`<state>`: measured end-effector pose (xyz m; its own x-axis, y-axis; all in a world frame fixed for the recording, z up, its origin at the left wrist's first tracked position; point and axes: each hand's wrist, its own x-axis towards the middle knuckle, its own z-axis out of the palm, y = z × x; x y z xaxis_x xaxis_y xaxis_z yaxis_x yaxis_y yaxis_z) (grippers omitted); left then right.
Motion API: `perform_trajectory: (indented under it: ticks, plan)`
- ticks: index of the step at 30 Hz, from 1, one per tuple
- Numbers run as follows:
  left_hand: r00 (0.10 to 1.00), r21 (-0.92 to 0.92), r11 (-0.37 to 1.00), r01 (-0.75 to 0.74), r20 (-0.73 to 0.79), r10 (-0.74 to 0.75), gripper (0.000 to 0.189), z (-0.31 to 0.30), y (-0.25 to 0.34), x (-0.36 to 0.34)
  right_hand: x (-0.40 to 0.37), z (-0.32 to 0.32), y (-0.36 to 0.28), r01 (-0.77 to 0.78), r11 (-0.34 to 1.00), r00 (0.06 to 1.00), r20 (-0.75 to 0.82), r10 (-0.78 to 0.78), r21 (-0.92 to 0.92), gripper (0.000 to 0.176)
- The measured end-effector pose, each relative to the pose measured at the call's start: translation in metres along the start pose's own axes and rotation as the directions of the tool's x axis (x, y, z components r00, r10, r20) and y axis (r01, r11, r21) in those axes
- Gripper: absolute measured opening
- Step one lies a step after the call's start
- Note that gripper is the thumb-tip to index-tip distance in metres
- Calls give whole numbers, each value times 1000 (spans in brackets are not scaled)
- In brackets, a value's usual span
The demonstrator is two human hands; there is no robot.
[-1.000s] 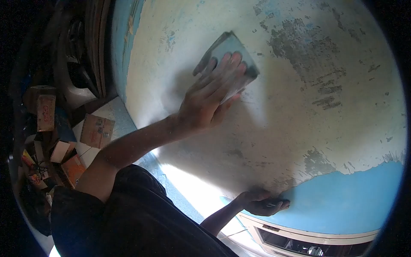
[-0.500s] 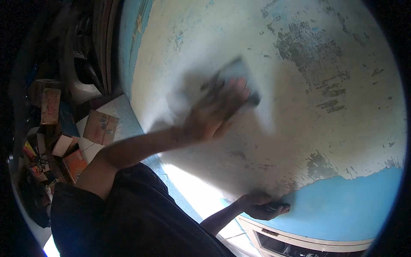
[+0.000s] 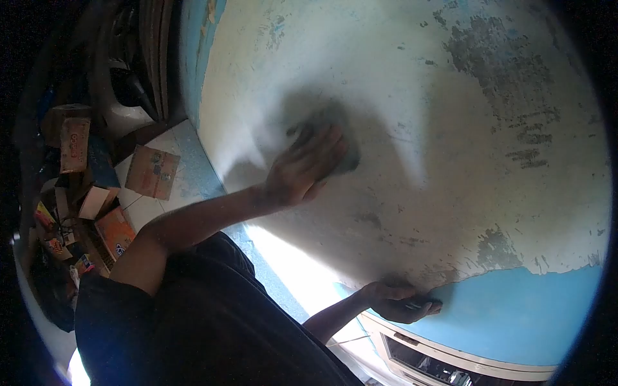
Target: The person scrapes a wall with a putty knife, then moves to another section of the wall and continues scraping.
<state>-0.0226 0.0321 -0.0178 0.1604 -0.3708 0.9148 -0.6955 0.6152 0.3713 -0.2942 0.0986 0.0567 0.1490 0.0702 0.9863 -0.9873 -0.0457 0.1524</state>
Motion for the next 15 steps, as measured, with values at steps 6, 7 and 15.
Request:
perform_trajectory:
  ticks: [6,7,15]
  plan:
    - [989,107,985,-133,-57,139,57,-12,-37,45,-2,3,3,6,1000,1000,-10,-6,29,41]
    - [984,98,988,-121,-121,133,56,-15,-37,60,-3,1,4,4,999,1000,-14,-3,32,41]
    - [997,144,987,75,-20,-73,52,-15,-39,-15,-1,1,1,29,999,999,-19,-28,34,39]
